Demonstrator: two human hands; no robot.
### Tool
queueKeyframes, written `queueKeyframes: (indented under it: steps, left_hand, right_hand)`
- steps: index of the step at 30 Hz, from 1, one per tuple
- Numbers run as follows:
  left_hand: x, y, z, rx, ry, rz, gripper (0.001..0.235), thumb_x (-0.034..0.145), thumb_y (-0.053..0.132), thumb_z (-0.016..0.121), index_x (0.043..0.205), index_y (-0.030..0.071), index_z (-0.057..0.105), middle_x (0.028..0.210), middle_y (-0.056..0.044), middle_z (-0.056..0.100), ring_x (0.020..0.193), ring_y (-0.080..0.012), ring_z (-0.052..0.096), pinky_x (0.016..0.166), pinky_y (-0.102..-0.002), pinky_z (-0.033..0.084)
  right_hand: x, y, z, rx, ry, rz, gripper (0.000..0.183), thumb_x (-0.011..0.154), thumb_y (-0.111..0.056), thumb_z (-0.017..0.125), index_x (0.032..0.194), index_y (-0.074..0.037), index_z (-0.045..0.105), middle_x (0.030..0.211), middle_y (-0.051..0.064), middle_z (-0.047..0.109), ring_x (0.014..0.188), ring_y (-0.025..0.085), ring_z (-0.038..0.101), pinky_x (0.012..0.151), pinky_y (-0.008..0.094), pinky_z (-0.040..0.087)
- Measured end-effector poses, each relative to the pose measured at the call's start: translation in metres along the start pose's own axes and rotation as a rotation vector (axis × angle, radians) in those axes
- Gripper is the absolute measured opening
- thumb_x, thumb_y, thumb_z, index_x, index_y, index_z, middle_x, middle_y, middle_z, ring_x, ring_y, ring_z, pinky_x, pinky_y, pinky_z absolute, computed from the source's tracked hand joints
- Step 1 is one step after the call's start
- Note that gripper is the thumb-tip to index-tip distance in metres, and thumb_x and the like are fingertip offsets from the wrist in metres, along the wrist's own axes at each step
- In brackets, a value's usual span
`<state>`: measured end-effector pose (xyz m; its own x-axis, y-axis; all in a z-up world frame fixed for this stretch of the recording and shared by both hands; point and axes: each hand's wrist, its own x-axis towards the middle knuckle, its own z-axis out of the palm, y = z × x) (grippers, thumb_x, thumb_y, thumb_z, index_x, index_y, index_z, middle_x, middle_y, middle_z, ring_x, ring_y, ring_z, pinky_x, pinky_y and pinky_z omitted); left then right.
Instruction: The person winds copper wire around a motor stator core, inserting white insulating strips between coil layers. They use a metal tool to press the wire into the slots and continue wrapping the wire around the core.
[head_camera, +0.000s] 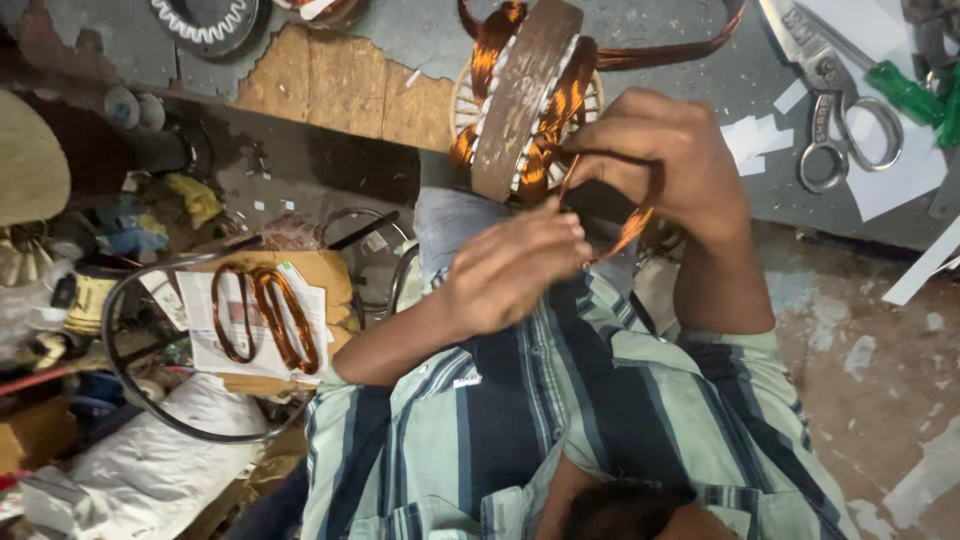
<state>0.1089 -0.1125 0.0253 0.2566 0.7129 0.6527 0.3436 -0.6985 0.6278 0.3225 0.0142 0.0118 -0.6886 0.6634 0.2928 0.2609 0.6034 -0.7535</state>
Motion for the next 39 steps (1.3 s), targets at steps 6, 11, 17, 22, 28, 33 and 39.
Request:
queueKeyframes:
  steps: [6, 11, 17, 22, 28, 33, 39]
  left_hand:
    - [0.072, 0.024, -0.094, -0.231, 0.205, -0.186, 0.03, 0.099, 0.031, 0.063, 0.117, 0.007, 0.065, 0.105, -0.017, 0.07, 0.074, -0.0223, 0.071, 0.061, -0.032, 0.06]
    - [0.072, -0.079, -0.102, 0.199, -0.322, -0.379, 0.012, 0.101, 0.012, 0.073, 0.104, 0.002, 0.068, 0.101, -0.014, 0.07, 0.092, -0.027, 0.07, 0.081, -0.038, 0.055]
    - [0.048, -0.14, -0.067, -0.149, -0.496, -0.105, 0.02, 0.096, 0.013, 0.077, 0.107, -0.002, 0.069, 0.111, -0.019, 0.068, 0.104, -0.0361, 0.065, 0.09, -0.04, 0.052]
    - [0.033, -0.142, -0.071, -0.041, -0.333, -0.225, 0.034, 0.087, 0.01, 0.081, 0.079, -0.003, 0.052, 0.092, -0.014, 0.062, 0.09, -0.0333, 0.064, 0.083, -0.038, 0.05]
    - [0.027, -0.129, -0.07, 0.108, -0.364, -0.486, 0.023, 0.082, 0.0, 0.076, 0.095, -0.008, 0.058, 0.098, -0.02, 0.059, 0.091, -0.0364, 0.06, 0.082, -0.039, 0.049]
    - [0.041, -0.107, -0.073, 0.067, -0.379, -0.427, 0.024, 0.087, -0.003, 0.071, 0.111, -0.004, 0.067, 0.117, -0.02, 0.067, 0.108, -0.0392, 0.065, 0.092, -0.042, 0.052]
    - [0.046, -0.107, -0.074, 0.031, -0.44, -0.411, 0.029, 0.089, -0.002, 0.072, 0.117, -0.005, 0.066, 0.129, -0.023, 0.064, 0.12, -0.0434, 0.062, 0.103, -0.046, 0.05]
  right_hand:
    - [-0.008, 0.023, 0.008, 0.317, 0.125, 0.1, 0.018, 0.092, -0.012, 0.087, 0.099, -0.001, 0.074, 0.092, 0.009, 0.07, 0.077, 0.016, 0.068, 0.067, 0.028, 0.051]
    - [-0.008, 0.026, 0.024, 0.501, 0.234, 0.481, 0.013, 0.088, -0.009, 0.083, 0.094, -0.001, 0.074, 0.088, 0.007, 0.071, 0.07, 0.014, 0.064, 0.059, 0.029, 0.046]
    - [-0.007, 0.012, 0.027, 0.13, 0.286, 0.202, 0.017, 0.091, -0.006, 0.087, 0.099, 0.001, 0.074, 0.093, 0.011, 0.071, 0.083, 0.019, 0.071, 0.071, 0.032, 0.053]
    - [-0.005, -0.006, 0.023, 0.051, 0.235, 0.211, 0.02, 0.091, -0.008, 0.085, 0.107, 0.0, 0.076, 0.093, 0.011, 0.068, 0.081, 0.022, 0.072, 0.07, 0.033, 0.055]
    - [-0.001, -0.019, 0.023, -0.07, 0.244, 0.168, 0.015, 0.097, -0.01, 0.083, 0.109, -0.005, 0.077, 0.099, 0.011, 0.067, 0.084, 0.026, 0.072, 0.074, 0.036, 0.056]
    - [0.004, -0.023, 0.02, -0.088, 0.221, 0.144, 0.02, 0.088, -0.007, 0.081, 0.108, -0.005, 0.078, 0.112, 0.012, 0.068, 0.088, 0.028, 0.073, 0.078, 0.037, 0.057]
    - [0.002, -0.02, 0.02, 0.026, 0.199, 0.12, 0.024, 0.089, -0.002, 0.075, 0.113, -0.001, 0.075, 0.124, 0.015, 0.067, 0.102, 0.031, 0.073, 0.087, 0.037, 0.059]
